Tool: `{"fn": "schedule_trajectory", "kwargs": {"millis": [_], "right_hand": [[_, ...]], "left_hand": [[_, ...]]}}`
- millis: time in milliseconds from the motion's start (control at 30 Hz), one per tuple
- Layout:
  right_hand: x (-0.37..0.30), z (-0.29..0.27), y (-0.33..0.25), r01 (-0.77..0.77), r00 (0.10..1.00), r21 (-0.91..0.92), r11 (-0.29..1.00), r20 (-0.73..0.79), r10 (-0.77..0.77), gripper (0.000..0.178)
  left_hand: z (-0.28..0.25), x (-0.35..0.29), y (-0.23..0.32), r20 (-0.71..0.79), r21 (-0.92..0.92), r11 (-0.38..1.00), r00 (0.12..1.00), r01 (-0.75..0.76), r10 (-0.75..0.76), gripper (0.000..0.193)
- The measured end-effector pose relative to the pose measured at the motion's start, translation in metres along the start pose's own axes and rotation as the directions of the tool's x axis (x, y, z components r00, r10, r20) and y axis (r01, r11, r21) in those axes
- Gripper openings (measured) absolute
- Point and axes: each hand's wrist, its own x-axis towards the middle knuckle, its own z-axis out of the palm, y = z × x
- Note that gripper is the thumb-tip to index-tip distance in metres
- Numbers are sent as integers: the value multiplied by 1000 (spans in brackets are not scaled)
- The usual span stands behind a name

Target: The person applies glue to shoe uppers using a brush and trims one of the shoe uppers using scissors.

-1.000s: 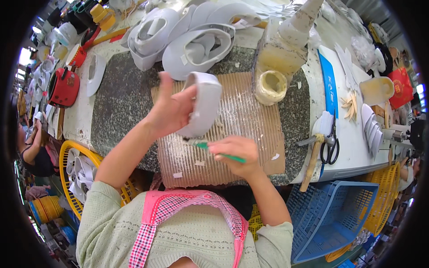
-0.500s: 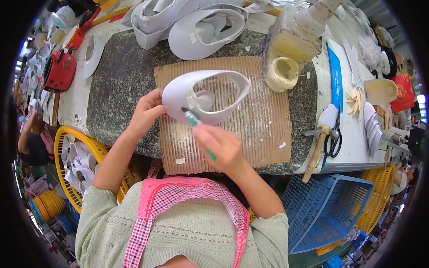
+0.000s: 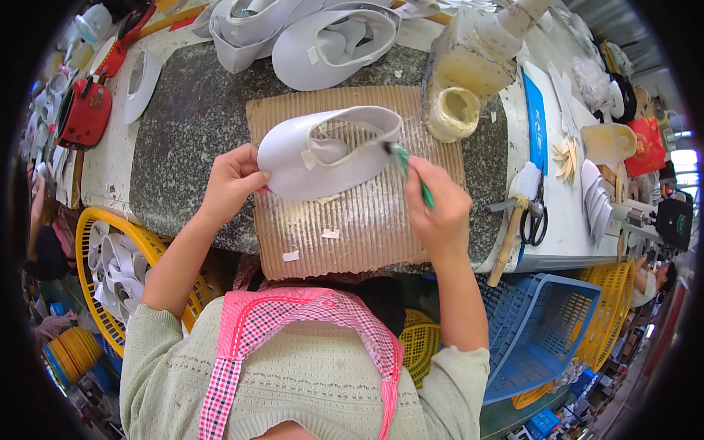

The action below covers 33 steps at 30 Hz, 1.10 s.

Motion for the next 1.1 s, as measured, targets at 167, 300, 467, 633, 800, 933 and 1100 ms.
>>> {"fn": "schedule_trajectory", "kwargs": {"millis": [167,300,467,633,800,933,1100], "right_hand": [[-10,6,-14,334,939,0,943,89,-332,22],[10,-24,30,55,997,-150,987,-42,-62,16],[-24,-65,59,-274,826,107,956,-483,291,23],[-11,-90,128,-429,706,-18,903,-630,323,32],[10,-77,178,-61,811,-240,969,-578,-92,22],[20,-82,119,-178,862,104,979,-463,206,21],[26,-75,80,-157,929,161,974,-311,201,21]], "left_hand": [[11,0,17,103,-39,999,995,-6,10,14],[15,-23,43,92,-124,990,992,-71,82,20],[37,45,10,434,15,832,753,-555,495,34],[69,52,-2,609,-514,856,726,55,319,43],[61,35,11,350,-510,853,880,-109,322,35],[52,35,15,40,-478,861,976,-171,216,25],[53,57,-9,252,-446,895,958,-10,136,29]]}}
